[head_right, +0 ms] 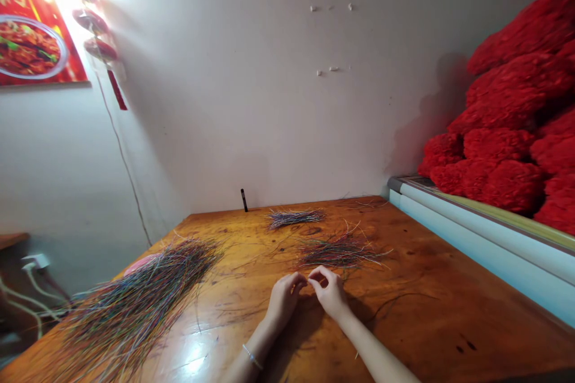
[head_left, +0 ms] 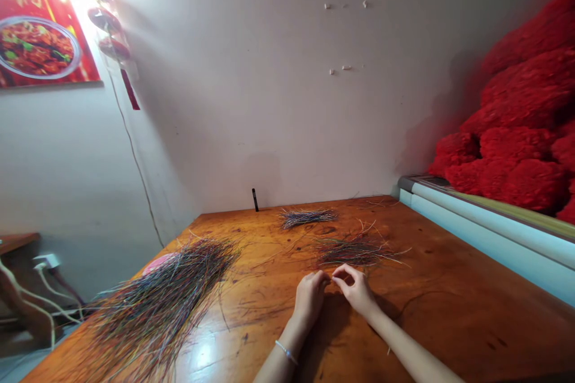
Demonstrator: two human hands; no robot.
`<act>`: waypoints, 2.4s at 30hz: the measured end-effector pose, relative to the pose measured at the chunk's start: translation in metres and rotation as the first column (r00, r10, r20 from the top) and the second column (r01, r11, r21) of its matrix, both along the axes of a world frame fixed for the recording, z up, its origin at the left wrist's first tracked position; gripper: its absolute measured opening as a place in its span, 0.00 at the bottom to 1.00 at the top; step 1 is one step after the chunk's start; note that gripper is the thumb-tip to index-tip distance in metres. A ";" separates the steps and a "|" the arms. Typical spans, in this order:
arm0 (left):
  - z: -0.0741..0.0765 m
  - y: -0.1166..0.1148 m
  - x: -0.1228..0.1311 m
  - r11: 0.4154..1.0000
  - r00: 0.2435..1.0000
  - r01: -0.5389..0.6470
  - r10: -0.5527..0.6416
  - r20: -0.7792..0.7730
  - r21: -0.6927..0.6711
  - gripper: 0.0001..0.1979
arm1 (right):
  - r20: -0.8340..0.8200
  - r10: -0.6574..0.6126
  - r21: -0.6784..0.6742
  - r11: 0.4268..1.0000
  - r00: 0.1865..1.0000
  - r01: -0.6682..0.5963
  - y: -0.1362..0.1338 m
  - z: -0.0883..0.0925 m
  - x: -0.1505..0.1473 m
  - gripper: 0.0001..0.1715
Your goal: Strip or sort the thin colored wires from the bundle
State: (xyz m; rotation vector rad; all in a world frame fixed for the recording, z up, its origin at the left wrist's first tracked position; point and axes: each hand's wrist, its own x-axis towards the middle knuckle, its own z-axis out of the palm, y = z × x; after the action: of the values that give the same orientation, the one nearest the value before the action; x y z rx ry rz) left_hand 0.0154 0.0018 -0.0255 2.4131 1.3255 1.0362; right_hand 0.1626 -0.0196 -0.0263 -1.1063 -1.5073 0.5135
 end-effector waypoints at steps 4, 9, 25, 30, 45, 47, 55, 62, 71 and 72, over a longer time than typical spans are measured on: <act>0.000 0.001 -0.001 0.996 0.998 0.046 -0.042 -0.047 0.080 0.08 | -0.155 0.057 -0.066 0.996 0.986 -0.068 0.005 -0.005 0.001 0.06; -0.001 0.000 0.000 0.990 0.998 0.043 -0.037 -0.046 0.137 0.08 | -0.380 0.124 -0.141 0.972 0.917 -0.189 0.011 -0.009 0.000 0.14; 0.007 -0.002 0.003 0.993 0.999 -0.014 0.009 0.040 0.114 0.08 | -0.018 0.035 -0.006 0.999 0.999 -0.035 0.002 0.000 0.002 0.14; 0.006 -0.001 0.003 0.996 0.997 -0.011 0.004 0.076 0.093 0.08 | 0.079 -0.003 0.072 0.997 0.997 -0.002 -0.001 0.003 0.004 0.14; 0.008 -0.005 0.002 0.993 0.998 -0.036 0.030 0.057 0.111 0.09 | 0.204 -0.041 0.136 0.991 0.978 0.014 0.003 -0.004 0.007 0.11; 0.009 -0.006 0.002 0.994 0.998 -0.037 0.030 0.061 0.108 0.09 | 0.205 -0.037 0.130 0.991 0.978 0.010 0.004 -0.005 0.007 0.10; 0.008 -0.005 0.002 0.993 0.998 -0.045 0.039 0.049 0.108 0.08 | 0.201 -0.047 0.120 0.992 0.979 0.023 0.007 -0.010 0.008 0.10; 0.008 -0.006 0.002 0.990 0.999 -0.047 0.045 0.020 0.135 0.08 | 0.231 -0.044 0.120 0.993 0.972 0.017 0.004 -0.005 0.007 0.11; 0.009 -0.006 0.002 0.987 0.998 -0.049 0.053 -0.027 0.155 0.08 | 0.178 -0.035 0.058 0.998 0.983 0.025 0.000 0.003 0.005 0.14; 0.009 -0.006 0.002 0.986 0.998 -0.048 0.053 -0.030 0.161 0.08 | 0.165 -0.030 0.041 0.999 0.986 0.023 0.000 0.004 0.005 0.15</act>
State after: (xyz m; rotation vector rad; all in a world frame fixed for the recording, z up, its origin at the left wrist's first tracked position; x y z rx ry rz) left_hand 0.0173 -0.0038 -0.0166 2.5352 1.3702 1.1618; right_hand 0.1676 -0.0196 -0.0227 -1.1601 -1.6368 0.3797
